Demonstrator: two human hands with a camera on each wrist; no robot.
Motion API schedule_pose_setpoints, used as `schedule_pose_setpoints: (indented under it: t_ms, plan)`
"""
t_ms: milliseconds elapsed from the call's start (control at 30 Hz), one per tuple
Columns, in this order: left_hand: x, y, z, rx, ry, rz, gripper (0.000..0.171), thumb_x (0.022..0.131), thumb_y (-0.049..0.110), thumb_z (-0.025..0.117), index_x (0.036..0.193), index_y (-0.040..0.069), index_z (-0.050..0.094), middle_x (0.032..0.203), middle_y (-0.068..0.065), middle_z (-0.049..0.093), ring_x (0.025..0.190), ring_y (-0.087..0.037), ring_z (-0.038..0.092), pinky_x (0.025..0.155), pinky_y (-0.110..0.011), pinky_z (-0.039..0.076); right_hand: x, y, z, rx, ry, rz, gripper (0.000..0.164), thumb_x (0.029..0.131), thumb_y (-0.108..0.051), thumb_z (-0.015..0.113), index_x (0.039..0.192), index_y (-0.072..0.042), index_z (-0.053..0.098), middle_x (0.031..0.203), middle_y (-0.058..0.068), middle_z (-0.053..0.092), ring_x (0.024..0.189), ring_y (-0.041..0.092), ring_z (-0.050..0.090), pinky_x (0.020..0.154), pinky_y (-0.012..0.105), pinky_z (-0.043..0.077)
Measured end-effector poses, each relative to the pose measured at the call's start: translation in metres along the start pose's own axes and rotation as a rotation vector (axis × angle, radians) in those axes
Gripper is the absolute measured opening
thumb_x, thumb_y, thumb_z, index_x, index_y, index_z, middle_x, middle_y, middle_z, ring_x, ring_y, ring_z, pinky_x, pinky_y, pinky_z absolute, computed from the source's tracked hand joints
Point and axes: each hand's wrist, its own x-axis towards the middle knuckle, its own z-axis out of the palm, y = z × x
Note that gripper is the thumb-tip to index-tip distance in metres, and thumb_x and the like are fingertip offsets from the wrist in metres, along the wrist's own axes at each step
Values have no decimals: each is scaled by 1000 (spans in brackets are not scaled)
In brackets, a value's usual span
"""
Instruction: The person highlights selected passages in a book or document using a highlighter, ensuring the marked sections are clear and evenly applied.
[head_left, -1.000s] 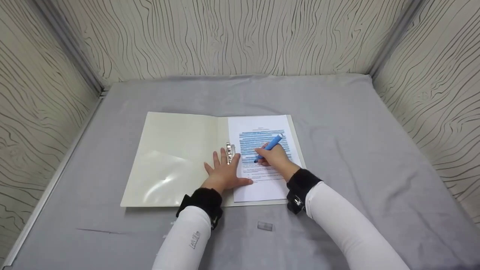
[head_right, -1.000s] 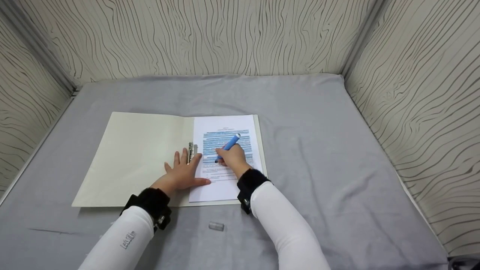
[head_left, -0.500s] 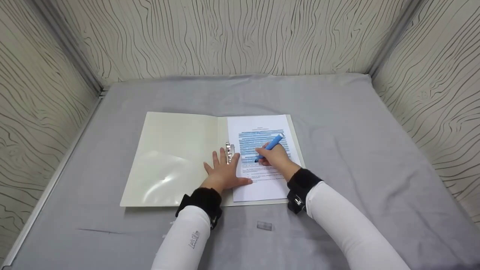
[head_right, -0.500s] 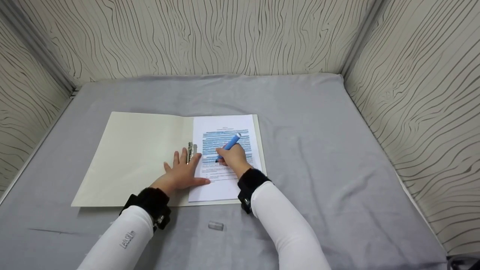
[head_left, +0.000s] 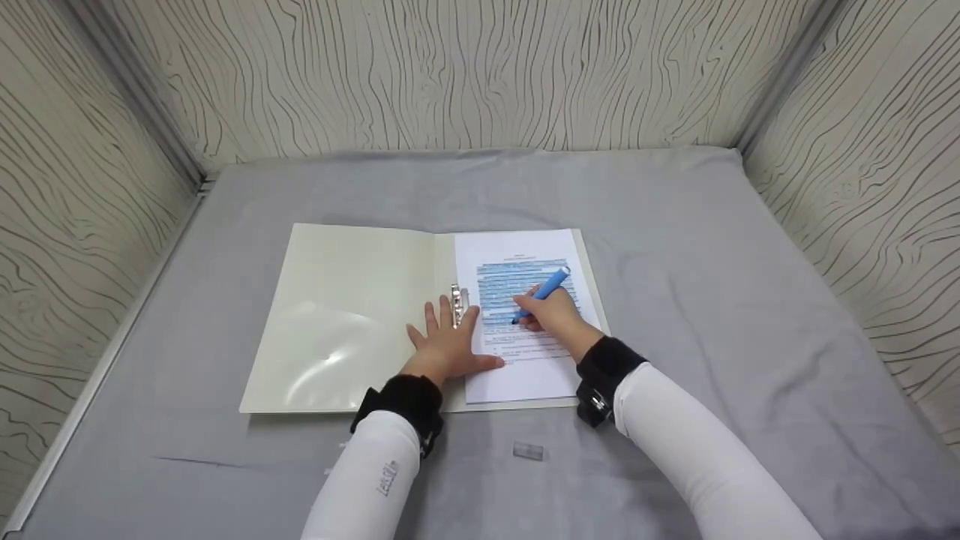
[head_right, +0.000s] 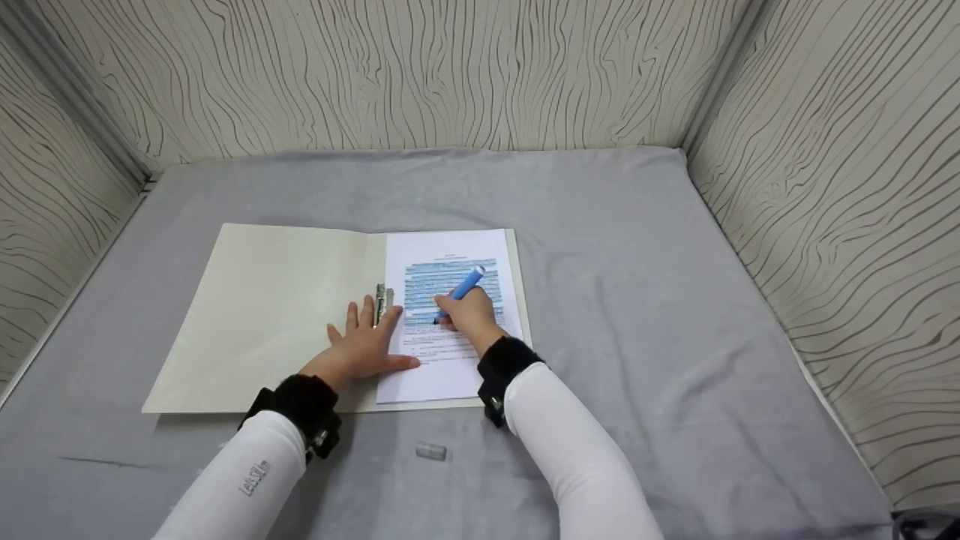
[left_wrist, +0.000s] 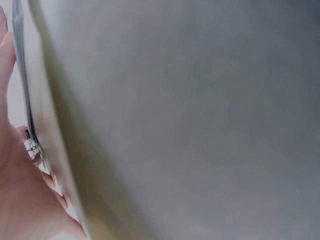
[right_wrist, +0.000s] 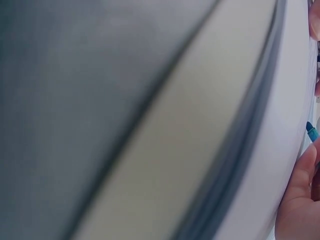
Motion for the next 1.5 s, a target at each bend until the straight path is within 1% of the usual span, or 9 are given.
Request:
schedule_pose_setpoints:
  t_ms: [267, 633, 767, 1167, 1500]
  plan:
    - [0, 0, 0, 8, -5, -6, 100, 69, 72, 61, 149, 27, 22, 154, -20, -3, 138, -42, -8, 100, -69, 5, 0, 1, -2, 3, -3, -5, 20, 88, -18, 65, 92, -2, 54, 64, 5, 60, 53, 9, 59, 51, 18, 48]
    - [-1, 1, 0, 2, 1, -8, 100, 69, 72, 62, 149, 27, 22, 154, -20, -3, 138, -42, -8, 100, -69, 5, 1, 1, -4, -5, 8, 30, 24, 87, -21, 66, 96, -2, 54, 68, 7, 62, 55, 10, 61, 53, 19, 49]
    - [-1, 1, 0, -6, 3, -7, 100, 68, 72, 62, 149, 27, 23, 154, -20, -3, 138, -42, -8, 100, -69, 5, 0, 1, -6, -4, 4, 24, 25, 88, -22, 65, 98, -2, 54, 69, 7, 62, 57, 11, 62, 54, 19, 49]
    - [-1, 1, 0, -4, 5, -4, 100, 68, 72, 62, 149, 28, 23, 154, -20, -2, 138, -42, -8, 100, -69, 4, -1, 2, -8, 9, 4, 21, 23, 88, -20, 65, 96, -2, 54, 68, 6, 61, 57, 10, 62, 54, 19, 49]
    - [-1, 1, 0, 4, 4, -10, 100, 69, 72, 63, 149, 27, 23, 154, -20, -1, 138, -42, -7, 100, -69, 6, -2, 3, -11, 28, 9, -1, 20, 88, -18, 65, 92, -2, 53, 65, 5, 61, 55, 9, 60, 54, 19, 50]
